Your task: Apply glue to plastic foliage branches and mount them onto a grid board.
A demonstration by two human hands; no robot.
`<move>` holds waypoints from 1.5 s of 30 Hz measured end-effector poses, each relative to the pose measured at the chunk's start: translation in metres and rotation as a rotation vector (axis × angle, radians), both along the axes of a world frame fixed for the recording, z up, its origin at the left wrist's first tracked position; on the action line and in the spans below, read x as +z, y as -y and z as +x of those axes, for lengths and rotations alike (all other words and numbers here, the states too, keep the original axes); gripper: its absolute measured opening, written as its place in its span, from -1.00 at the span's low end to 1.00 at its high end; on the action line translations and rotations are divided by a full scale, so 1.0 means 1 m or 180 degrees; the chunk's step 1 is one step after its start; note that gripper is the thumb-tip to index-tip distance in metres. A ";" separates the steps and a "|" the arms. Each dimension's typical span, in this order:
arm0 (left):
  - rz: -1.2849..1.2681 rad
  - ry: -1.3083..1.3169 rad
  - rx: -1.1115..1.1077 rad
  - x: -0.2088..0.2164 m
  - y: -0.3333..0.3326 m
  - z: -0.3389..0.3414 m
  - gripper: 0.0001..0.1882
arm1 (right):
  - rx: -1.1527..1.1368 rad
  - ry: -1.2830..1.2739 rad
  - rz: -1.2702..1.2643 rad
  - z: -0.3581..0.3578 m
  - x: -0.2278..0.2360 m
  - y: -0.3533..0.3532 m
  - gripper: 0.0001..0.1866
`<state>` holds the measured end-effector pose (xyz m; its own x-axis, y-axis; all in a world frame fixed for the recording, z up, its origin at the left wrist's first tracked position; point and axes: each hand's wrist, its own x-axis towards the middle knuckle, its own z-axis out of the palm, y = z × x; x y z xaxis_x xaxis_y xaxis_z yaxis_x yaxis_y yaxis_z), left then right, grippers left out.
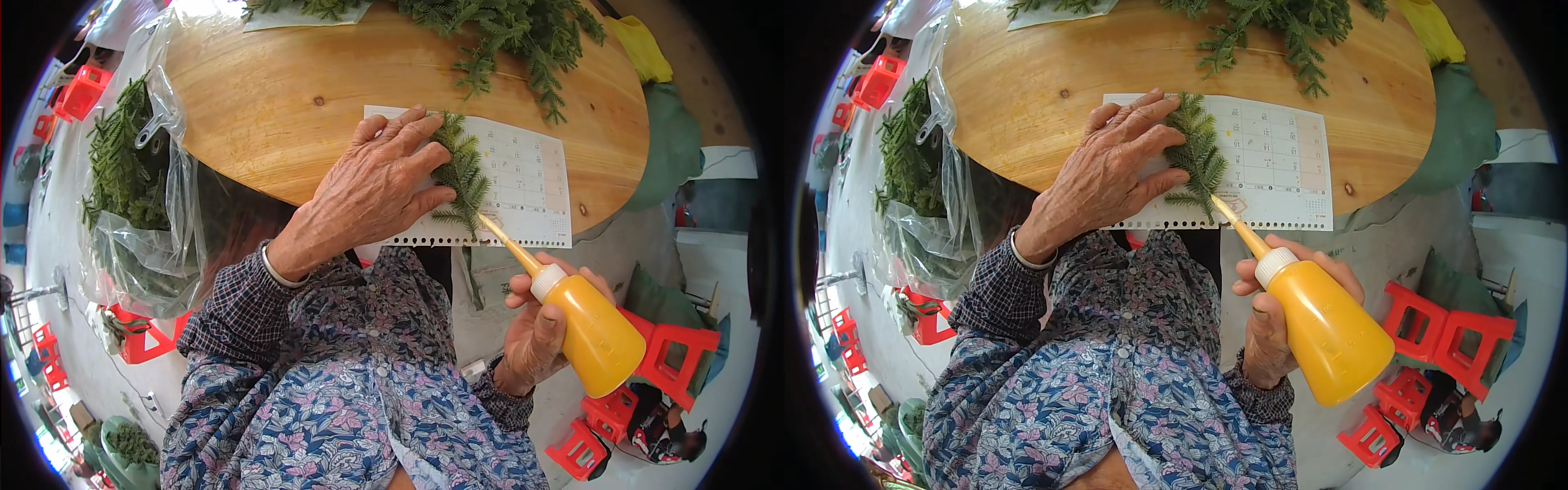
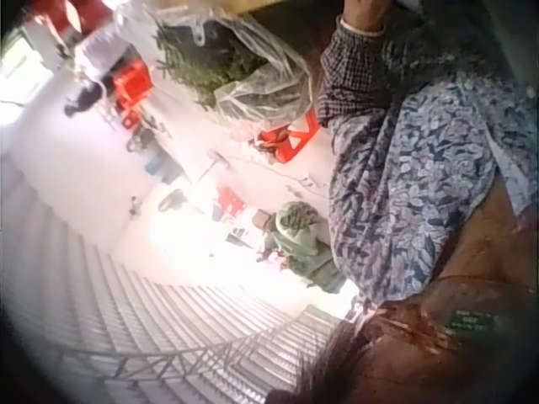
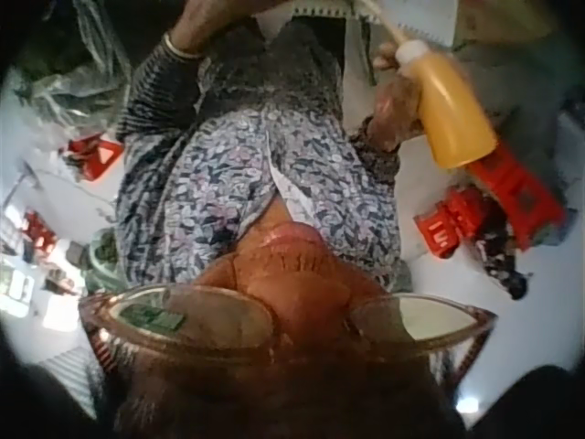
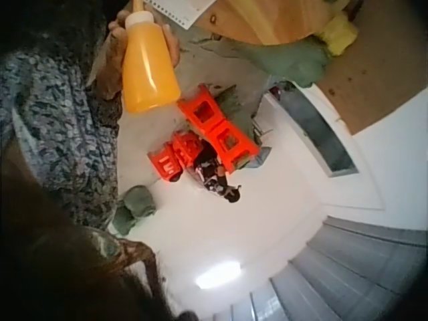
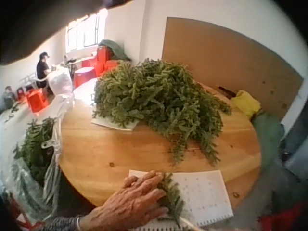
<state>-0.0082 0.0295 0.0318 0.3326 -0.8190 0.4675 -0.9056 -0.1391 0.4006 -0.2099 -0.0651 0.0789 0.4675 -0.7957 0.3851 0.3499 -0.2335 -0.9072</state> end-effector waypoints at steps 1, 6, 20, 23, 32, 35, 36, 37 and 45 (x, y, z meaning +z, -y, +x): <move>-0.0006 0.0003 0.0010 0.000 0.000 0.000 -0.67 | -0.0013 -0.0009 0.0009 -0.001 -0.001 0.000 -0.37; -0.0028 -0.0006 0.0015 0.000 0.001 -0.001 -0.67 | -0.0032 -0.0031 -0.0001 -0.005 -0.001 -0.001 -0.36; -0.0011 -0.0050 -0.0002 0.000 0.001 -0.003 -0.67 | -0.0117 -0.0128 -0.0028 -0.014 -0.004 -0.001 -0.35; 0.0027 -0.0069 -0.0018 0.000 0.001 -0.003 -0.68 | -0.0105 -0.0110 -0.0037 -0.017 -0.003 -0.002 -0.35; -0.0012 -0.0063 0.0006 -0.001 0.002 -0.004 -0.68 | -0.0114 -0.0168 -0.0021 -0.022 -0.005 -0.003 -0.34; -0.0006 -0.0066 0.0012 -0.001 0.001 -0.004 -0.68 | -0.0115 -0.0189 -0.0026 -0.023 -0.005 -0.003 -0.33; 0.0004 -0.0065 0.0017 -0.001 0.001 -0.004 -0.68 | -0.0115 -0.0198 -0.0028 -0.023 -0.005 -0.003 -0.33; 0.0015 -0.0064 0.0022 -0.001 0.001 -0.004 -0.68 | -0.0114 -0.0207 -0.0030 -0.024 -0.005 -0.003 -0.33; -0.0025 -0.0011 0.0009 -0.002 0.001 -0.004 -0.69 | -0.0159 -0.0282 -0.0040 -0.028 -0.006 -0.006 -0.32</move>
<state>-0.0125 0.0287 0.0299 0.3367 -0.8143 0.4728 -0.9038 -0.1386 0.4048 -0.2378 -0.0586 0.0730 0.4601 -0.8142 0.3542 0.2562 -0.2602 -0.9310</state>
